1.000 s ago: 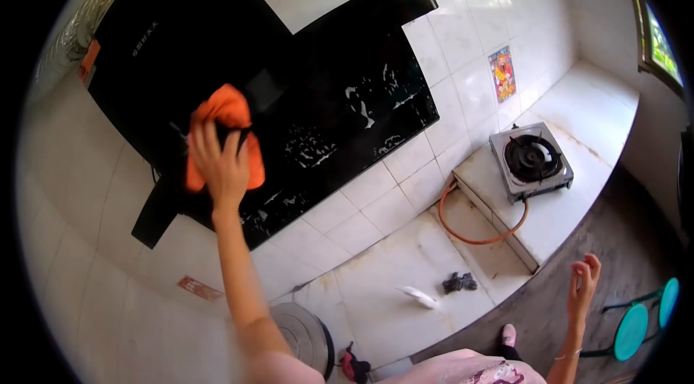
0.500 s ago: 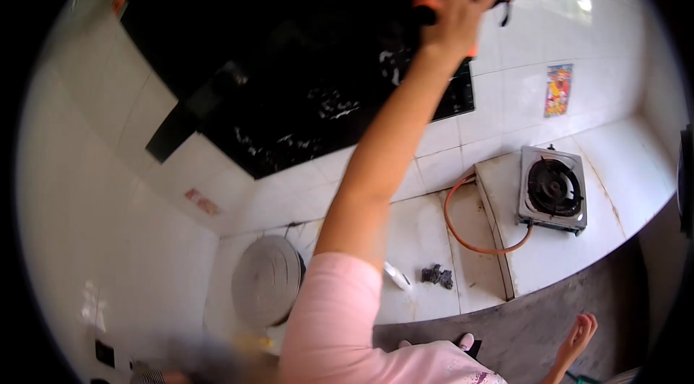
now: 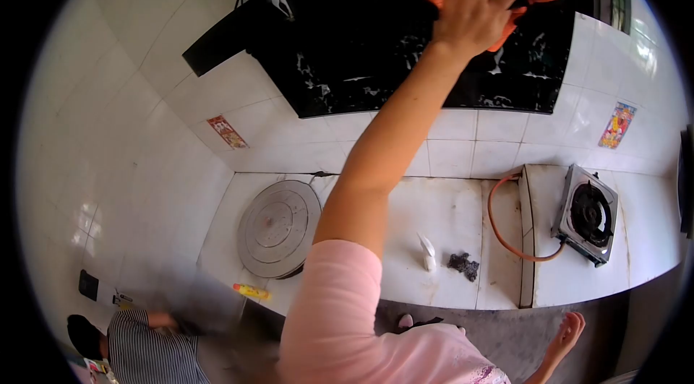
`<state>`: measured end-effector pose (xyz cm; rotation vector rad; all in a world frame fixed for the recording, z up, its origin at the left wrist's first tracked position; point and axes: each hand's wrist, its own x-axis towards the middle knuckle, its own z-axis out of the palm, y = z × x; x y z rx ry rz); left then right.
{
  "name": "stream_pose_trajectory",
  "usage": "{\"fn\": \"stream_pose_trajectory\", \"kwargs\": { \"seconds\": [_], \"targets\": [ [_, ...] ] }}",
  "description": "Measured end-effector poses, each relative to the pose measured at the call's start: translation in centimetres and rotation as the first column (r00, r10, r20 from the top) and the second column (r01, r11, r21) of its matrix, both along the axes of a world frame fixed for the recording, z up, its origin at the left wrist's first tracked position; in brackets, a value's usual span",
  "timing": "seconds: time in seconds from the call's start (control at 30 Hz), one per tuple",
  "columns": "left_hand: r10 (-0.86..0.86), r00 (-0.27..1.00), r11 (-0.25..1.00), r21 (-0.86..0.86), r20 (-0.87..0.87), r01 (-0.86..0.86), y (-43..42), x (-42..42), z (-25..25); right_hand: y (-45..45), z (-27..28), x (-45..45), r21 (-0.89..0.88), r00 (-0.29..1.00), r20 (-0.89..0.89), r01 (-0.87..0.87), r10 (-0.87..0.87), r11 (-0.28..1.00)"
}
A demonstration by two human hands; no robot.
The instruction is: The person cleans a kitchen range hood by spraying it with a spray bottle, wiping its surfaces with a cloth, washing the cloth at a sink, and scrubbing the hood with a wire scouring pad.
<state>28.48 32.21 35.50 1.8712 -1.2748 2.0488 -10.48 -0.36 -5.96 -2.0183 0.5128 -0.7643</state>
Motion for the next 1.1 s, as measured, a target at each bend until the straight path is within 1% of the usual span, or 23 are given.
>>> {"fn": "stream_pose_trajectory", "kwargs": {
  "seconds": [0.03, 0.1, 0.17, 0.23, 0.3, 0.43, 0.5, 0.53, 0.57, 0.6, 0.63, 0.67, 0.7, 0.77, 0.8, 0.83, 0.9, 0.93, 0.97, 1.0, 1.03, 1.07, 1.1],
  "targets": [
    [0.026, 1.000, 1.000, -0.016, -0.009, -0.026, 2.5, -0.1, 0.0, 0.7, -0.1, 0.5, -0.005, 1.000, 0.005, -0.008, 0.008, 1.000],
    [0.174, 0.984, 0.983, -0.046, -0.043, -0.176, 7.7, -0.2, -0.1, 1.9, -0.7, 1.3, -0.057, 1.000, 0.006, -0.030, 0.031, 0.998],
    [0.263, 0.964, 0.958, -0.108, -0.042, -0.266, 13.0, -0.7, -0.4, 3.2, -1.0, 1.9, -0.068, 0.999, -0.007, -0.043, 0.043, 0.997],
    [0.349, 0.934, 0.925, -0.194, 0.083, -0.328, 18.4, 0.9, -0.9, 4.6, -1.3, 2.3, -0.072, 0.999, -0.014, -0.046, 0.045, 0.996],
    [0.437, 0.899, 0.875, -0.253, 0.043, -0.413, 24.1, 0.8, -1.3, 6.0, -1.5, 2.7, -0.093, 0.998, -0.009, -0.067, 0.067, 0.993],
    [0.524, 0.847, 0.789, -0.424, 0.087, -0.444, 34.1, 1.6, -1.9, 8.0, -1.2, 4.1, -0.060, 0.999, 0.012, -0.044, 0.044, 0.997],
    [0.541, 0.841, 0.710, -0.522, -0.026, -0.473, 38.3, 2.2, -2.2, 8.3, -1.8, 4.9, -0.098, 0.998, 0.011, -0.054, 0.055, 0.994],
    [0.549, 0.832, 0.645, -0.589, -0.087, -0.487, 40.1, 2.4, -2.2, 6.2, -3.7, 3.8, -0.322, 0.993, -0.060, -0.113, 0.099, 0.940],
    [0.544, 0.828, 0.580, -0.651, -0.137, -0.489, 41.8, 2.7, -2.0, 6.2, -5.1, 4.2, -0.237, 0.989, 0.048, -0.123, 0.138, 0.964],
    [0.521, 0.837, 0.546, -0.688, -0.169, -0.479, 43.4, 2.9, -1.7, 6.8, -4.4, 4.6, -0.420, 0.994, -0.022, -0.108, 0.109, 0.901],
    [0.493, 0.849, 0.517, -0.719, -0.193, -0.464, 44.8, 2.9, -1.2, 5.3, -9.4, 6.1, 0.143, 0.995, 0.103, -0.019, 0.004, 0.990],
    [0.532, 0.835, 0.526, -0.720, -0.136, -0.453, 45.9, 3.1, -1.2, 7.1, -4.4, 6.4, -0.550, 0.977, 0.124, -0.075, 0.170, 0.832],
    [0.548, 0.825, 0.534, -0.701, -0.139, -0.473, 45.9, 2.3, -1.4, 6.7, -6.5, 8.0, -0.631, 0.952, 0.246, 0.017, 0.180, 0.775],
    [0.628, 0.759, 0.428, -0.738, -0.173, -0.522, 46.5, 2.8, -1.3, 6.4, -9.9, 9.0, -0.483, 0.975, 0.193, 0.001, 0.106, 0.876],
    [0.624, 0.759, 0.397, -0.762, -0.184, -0.511, 46.1, 2.8, -1.0, 6.2, -11.5, 9.2, -0.460, 0.972, 0.222, 0.037, 0.075, 0.887],
    [0.619, 0.758, 0.361, -0.784, -0.204, -0.506, 45.4, 2.7, -0.9, 5.9, -13.2, 9.2, -0.412, 0.987, 0.143, -0.004, 0.068, 0.911],
    [0.450, 0.819, 0.276, -0.817, -0.356, -0.507, 42.4, 1.4, 0.0, 4.9, -16.0, 10.0, -0.306, 0.996, -0.017, -0.088, 0.086, 0.948],
    [0.463, 0.836, 0.316, -0.826, -0.294, -0.466, 42.0, 1.4, 0.3, 4.5, -17.2, 10.3, -0.247, 0.989, -0.099, -0.135, 0.113, 0.960],
    [0.459, 0.845, 0.332, -0.830, -0.274, -0.449, 41.2, 1.7, 0.6, 4.1, -17.8, 10.4, -0.183, 0.973, -0.177, -0.178, 0.146, 0.967],
    [0.481, 0.832, 0.322, -0.826, -0.277, -0.462, 40.3, 1.6, 0.9, 3.5, -18.5, 10.4, -0.175, 0.976, -0.160, -0.177, 0.149, 0.969],
    [0.503, 0.814, 0.305, -0.821, -0.291, -0.482, 39.7, 1.8, 0.7, 3.5, -17.9, 10.0, -0.244, 0.991, -0.068, -0.127, 0.114, 0.961],
    [0.476, 0.812, 0.312, -0.799, -0.336, -0.514, 37.7, 1.5, 1.3, 3.6, -16.9, 9.6, -0.307, 0.996, 0.028, -0.071, 0.083, 0.949],
    [0.485, 0.837, 0.392, -0.793, -0.253, -0.466, 35.1, 0.8, 1.4, 3.3, -15.8, 8.9, -0.366, 0.990, 0.120, -0.025, 0.073, 0.930]
  ]
}}
